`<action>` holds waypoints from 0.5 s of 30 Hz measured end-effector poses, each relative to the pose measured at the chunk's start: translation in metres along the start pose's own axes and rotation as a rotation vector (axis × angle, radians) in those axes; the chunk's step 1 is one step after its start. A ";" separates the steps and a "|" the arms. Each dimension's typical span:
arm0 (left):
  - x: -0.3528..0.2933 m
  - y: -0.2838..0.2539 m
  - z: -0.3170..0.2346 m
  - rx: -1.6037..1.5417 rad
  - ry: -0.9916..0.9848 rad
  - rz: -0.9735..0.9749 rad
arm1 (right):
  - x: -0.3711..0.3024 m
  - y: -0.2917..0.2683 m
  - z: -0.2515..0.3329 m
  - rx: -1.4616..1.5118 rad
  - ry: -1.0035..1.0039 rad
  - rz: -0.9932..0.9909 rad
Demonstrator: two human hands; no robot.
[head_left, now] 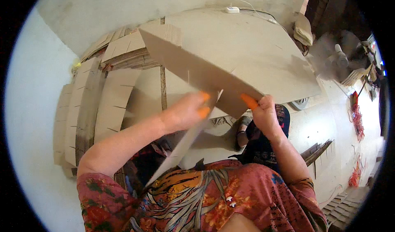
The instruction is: The person assembles a multi-compartment cardboard divider by folding and interlocking pre-cut panels. They repeatedly pick up flat pieces, fold them into shape, and stack the completed units on the floor.
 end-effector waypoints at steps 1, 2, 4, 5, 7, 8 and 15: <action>0.000 0.005 -0.001 -0.127 0.019 0.005 | -0.001 0.005 0.000 -0.047 0.032 0.085; 0.000 0.009 -0.002 -0.255 0.036 0.007 | -0.003 0.010 0.003 -0.093 0.063 0.172; -0.002 0.002 0.006 -0.370 -0.255 0.103 | -0.004 0.026 0.003 -0.049 0.216 0.303; -0.005 -0.003 0.012 -0.427 -0.397 0.152 | -0.013 0.025 -0.014 -0.118 0.333 0.347; -0.011 -0.024 0.055 -0.170 -0.299 -0.047 | -0.020 0.028 -0.025 0.011 0.418 0.332; -0.018 -0.037 0.077 0.065 -0.251 -0.189 | -0.019 0.031 -0.020 0.202 0.396 0.278; -0.126 -0.100 0.248 0.981 -0.784 -0.379 | 0.054 0.063 0.083 -0.221 -0.268 0.420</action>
Point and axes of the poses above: each hand's wrist, its own x-axis towards the middle knuckle, its own y-axis out of the palm, z = x × y, the point moved 7 cm from there along x, towards the middle knuckle, and after that the axes turned 8 degrees about x, right-handed, at the moved point
